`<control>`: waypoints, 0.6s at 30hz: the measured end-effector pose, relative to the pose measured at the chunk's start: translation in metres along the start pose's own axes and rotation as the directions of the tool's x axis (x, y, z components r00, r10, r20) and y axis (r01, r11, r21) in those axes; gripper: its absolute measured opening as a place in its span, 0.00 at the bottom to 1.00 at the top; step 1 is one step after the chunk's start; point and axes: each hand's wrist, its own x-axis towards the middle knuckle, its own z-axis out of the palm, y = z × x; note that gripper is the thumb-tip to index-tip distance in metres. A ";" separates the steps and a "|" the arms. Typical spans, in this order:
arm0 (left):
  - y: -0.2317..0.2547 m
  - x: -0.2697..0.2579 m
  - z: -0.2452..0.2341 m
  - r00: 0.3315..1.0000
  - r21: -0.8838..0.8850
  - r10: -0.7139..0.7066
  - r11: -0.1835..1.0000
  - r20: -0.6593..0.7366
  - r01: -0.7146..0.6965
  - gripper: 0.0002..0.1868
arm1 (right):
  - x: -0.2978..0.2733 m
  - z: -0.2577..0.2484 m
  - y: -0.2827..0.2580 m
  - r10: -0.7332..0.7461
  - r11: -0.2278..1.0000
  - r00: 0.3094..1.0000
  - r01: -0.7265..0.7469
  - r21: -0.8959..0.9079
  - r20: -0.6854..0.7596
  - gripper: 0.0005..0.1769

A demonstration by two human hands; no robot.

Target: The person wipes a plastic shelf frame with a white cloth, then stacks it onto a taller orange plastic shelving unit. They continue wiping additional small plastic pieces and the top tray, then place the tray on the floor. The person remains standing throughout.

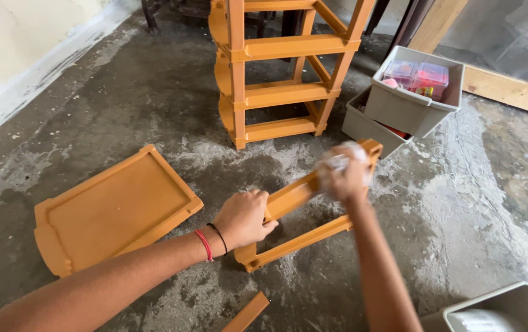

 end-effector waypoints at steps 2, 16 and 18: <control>-0.002 -0.004 -0.004 0.996 0.020 -0.068 0.998 0.054 0.067 0.24 | -0.031 0.047 -0.033 -0.106 0.992 0.982 0.114 -0.044 0.155 0.09; 0.018 0.000 0.009 0.991 0.070 0.129 0.989 0.029 -0.131 0.24 | -0.001 -0.015 -0.019 0.006 0.963 0.977 0.052 0.266 -0.215 0.13; 0.022 -0.002 0.014 0.988 0.082 0.150 0.985 0.043 -0.154 0.21 | -0.010 0.008 -0.062 -0.141 0.899 0.989 0.143 0.414 -0.035 0.20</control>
